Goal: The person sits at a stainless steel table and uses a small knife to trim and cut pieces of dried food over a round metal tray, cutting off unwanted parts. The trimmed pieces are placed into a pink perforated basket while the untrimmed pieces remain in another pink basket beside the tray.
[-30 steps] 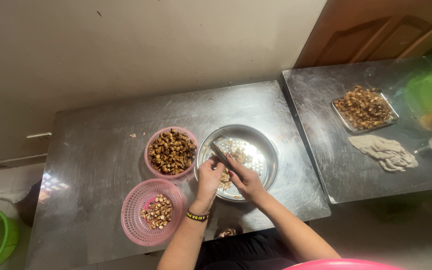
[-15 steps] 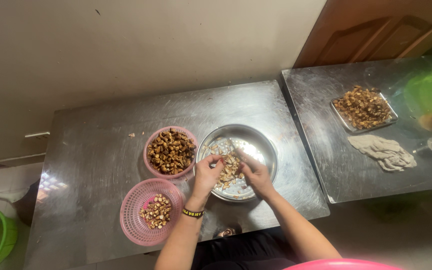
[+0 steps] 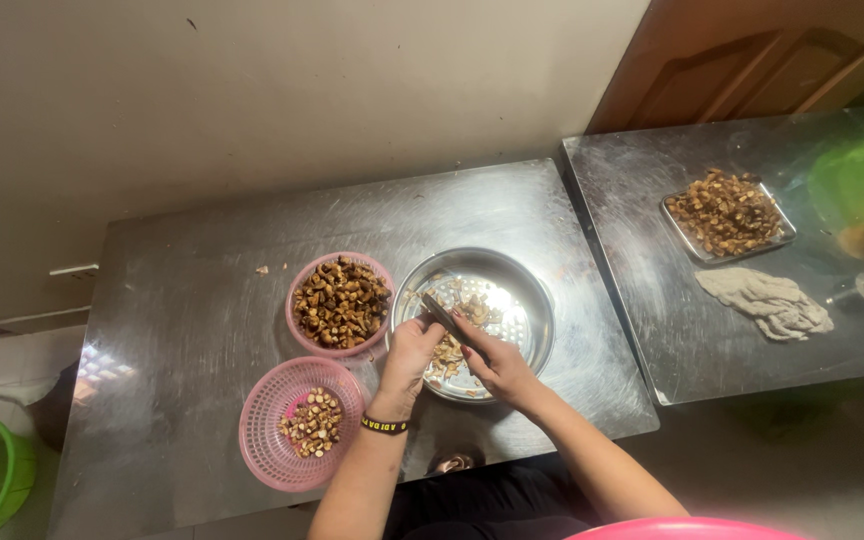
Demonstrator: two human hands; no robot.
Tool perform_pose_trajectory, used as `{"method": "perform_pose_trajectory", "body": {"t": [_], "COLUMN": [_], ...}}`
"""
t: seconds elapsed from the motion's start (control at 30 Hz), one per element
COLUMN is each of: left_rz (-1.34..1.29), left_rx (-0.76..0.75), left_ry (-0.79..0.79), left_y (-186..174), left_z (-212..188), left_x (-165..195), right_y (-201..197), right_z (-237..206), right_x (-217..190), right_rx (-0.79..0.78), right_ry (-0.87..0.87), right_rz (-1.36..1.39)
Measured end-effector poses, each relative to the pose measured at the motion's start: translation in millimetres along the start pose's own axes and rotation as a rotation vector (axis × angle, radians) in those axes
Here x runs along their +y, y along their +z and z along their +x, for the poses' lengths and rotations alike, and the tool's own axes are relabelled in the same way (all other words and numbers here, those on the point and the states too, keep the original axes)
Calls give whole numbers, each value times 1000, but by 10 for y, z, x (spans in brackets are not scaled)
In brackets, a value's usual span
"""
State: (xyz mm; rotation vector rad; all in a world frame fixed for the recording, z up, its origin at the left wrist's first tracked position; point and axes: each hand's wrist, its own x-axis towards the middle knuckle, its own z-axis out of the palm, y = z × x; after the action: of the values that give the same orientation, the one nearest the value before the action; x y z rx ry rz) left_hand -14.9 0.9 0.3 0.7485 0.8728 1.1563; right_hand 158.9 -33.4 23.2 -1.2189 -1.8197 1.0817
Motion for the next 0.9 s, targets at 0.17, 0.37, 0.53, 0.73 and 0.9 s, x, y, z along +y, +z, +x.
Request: {"method": "perform_pose_trajectory", "body": {"t": [0.17, 0.37, 0.53, 0.73, 0.9], "left_rz": [-23, 228, 223, 292, 141], "left_rx": [-42, -45, 87, 90, 14], "left_ry": [-25, 115, 92, 85, 9], "left_y": [10, -28, -43, 18, 26], "left_z": [-17, 29, 40, 43, -25], "left_x": [-24, -14, 0, -7, 57], "right_y": [50, -124, -199, -72, -43], "right_z": [29, 32, 29, -33, -22], "right_x": [53, 86, 88, 59, 43], "right_rx": [75, -5, -8, -112, -48], "right_ry": [-180, 230, 260, -4, -10], "right_rz": [189, 523, 336, 132, 108]}}
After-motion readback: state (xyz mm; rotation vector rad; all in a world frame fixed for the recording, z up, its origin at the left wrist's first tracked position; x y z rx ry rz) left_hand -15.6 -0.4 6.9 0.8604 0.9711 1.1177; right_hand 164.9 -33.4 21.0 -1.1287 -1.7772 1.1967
